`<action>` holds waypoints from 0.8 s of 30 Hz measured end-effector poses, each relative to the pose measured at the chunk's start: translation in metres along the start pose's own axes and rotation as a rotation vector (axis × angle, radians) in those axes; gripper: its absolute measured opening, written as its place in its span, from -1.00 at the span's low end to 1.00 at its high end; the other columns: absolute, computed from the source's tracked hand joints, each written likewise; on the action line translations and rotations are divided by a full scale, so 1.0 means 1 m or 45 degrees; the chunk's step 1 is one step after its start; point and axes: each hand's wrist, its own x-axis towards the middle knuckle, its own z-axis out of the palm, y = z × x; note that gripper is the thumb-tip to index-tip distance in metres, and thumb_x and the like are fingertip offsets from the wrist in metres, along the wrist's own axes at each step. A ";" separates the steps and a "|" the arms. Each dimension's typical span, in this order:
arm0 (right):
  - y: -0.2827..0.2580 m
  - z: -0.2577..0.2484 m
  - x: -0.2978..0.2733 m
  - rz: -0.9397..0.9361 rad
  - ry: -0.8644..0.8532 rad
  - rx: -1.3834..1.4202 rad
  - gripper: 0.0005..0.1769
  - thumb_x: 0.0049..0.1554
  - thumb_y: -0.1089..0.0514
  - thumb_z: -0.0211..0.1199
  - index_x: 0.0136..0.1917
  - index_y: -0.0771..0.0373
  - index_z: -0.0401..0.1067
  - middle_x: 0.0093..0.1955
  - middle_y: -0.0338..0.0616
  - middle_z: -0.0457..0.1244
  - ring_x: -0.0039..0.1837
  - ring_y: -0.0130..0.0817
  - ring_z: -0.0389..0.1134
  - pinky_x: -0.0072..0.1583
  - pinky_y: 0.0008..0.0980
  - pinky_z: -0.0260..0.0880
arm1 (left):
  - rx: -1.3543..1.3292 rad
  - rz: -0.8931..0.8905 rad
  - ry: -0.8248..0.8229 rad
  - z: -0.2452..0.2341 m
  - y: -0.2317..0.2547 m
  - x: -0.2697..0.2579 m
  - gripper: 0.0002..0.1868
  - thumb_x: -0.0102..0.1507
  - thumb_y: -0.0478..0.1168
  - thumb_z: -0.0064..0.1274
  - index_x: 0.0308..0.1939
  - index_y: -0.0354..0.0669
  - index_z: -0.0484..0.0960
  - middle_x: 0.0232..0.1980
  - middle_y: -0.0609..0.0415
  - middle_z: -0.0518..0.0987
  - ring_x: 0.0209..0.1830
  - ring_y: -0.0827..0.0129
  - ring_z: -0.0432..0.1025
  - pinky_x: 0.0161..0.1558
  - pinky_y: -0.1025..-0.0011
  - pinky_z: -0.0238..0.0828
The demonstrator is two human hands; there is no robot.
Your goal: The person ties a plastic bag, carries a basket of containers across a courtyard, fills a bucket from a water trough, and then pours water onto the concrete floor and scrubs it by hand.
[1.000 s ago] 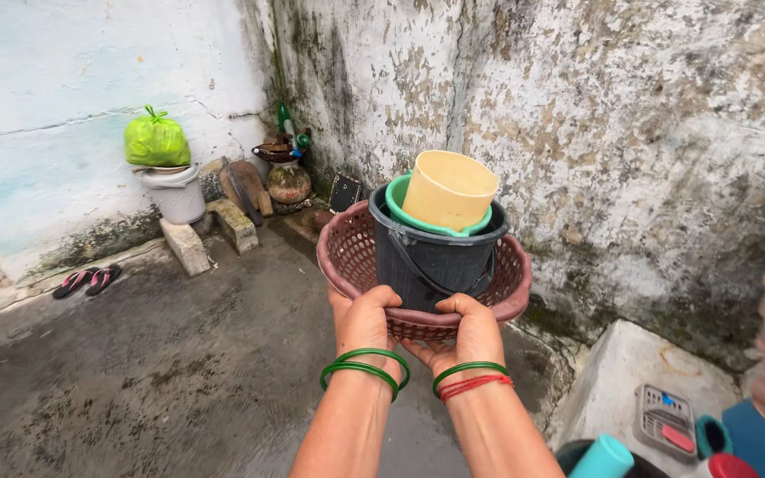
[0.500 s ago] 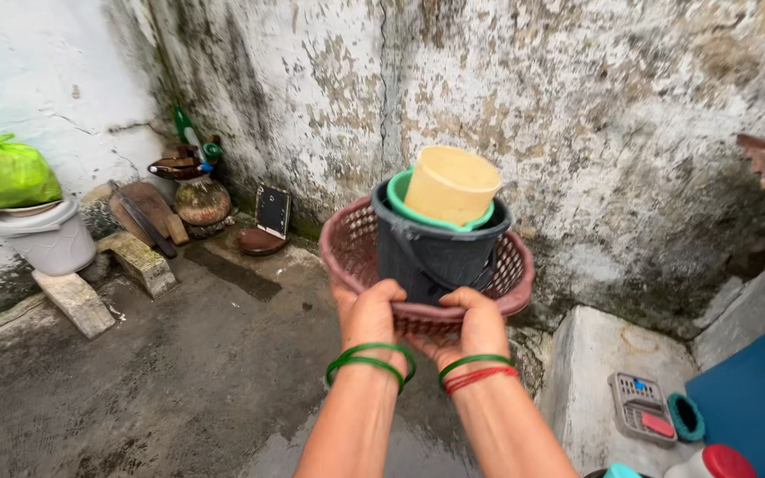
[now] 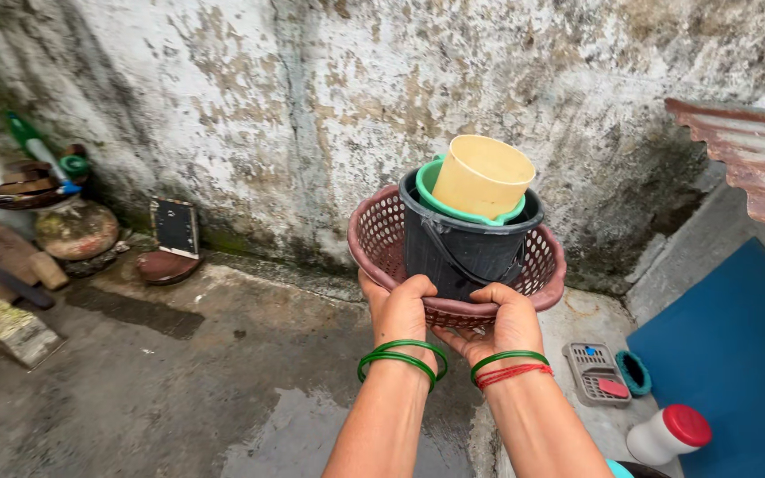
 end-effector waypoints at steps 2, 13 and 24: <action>-0.012 -0.004 0.032 0.040 -0.060 0.058 -0.63 -0.01 0.19 0.07 -0.01 0.53 0.29 0.08 0.42 0.26 0.13 0.34 0.36 0.22 0.39 0.41 | 0.040 -0.032 -0.012 0.017 -0.014 0.022 0.00 -0.09 -0.52 -0.01 0.44 0.09 0.18 0.07 0.06 0.44 -0.11 0.29 0.40 -0.13 0.32 0.40; -0.062 -0.025 0.173 -0.072 0.171 0.061 -0.81 0.03 0.22 0.06 -0.10 0.39 0.27 0.02 0.25 0.25 0.16 0.23 0.36 0.24 0.40 0.42 | 0.052 -0.211 -0.104 0.090 -0.113 0.143 0.00 -0.06 -0.53 -0.02 0.47 0.11 0.17 0.03 0.02 0.46 -0.13 0.27 0.40 -0.17 0.34 0.40; -0.048 -0.104 0.354 -0.147 0.486 0.147 -0.87 0.10 0.28 0.01 -0.14 0.41 0.30 -0.09 0.08 0.26 0.04 0.06 0.40 0.25 0.27 0.46 | 0.089 -0.611 -0.216 0.110 -0.255 0.276 0.05 -0.06 -0.54 -0.03 0.50 0.22 0.21 0.17 0.07 0.53 0.02 0.22 0.46 -0.03 0.30 0.41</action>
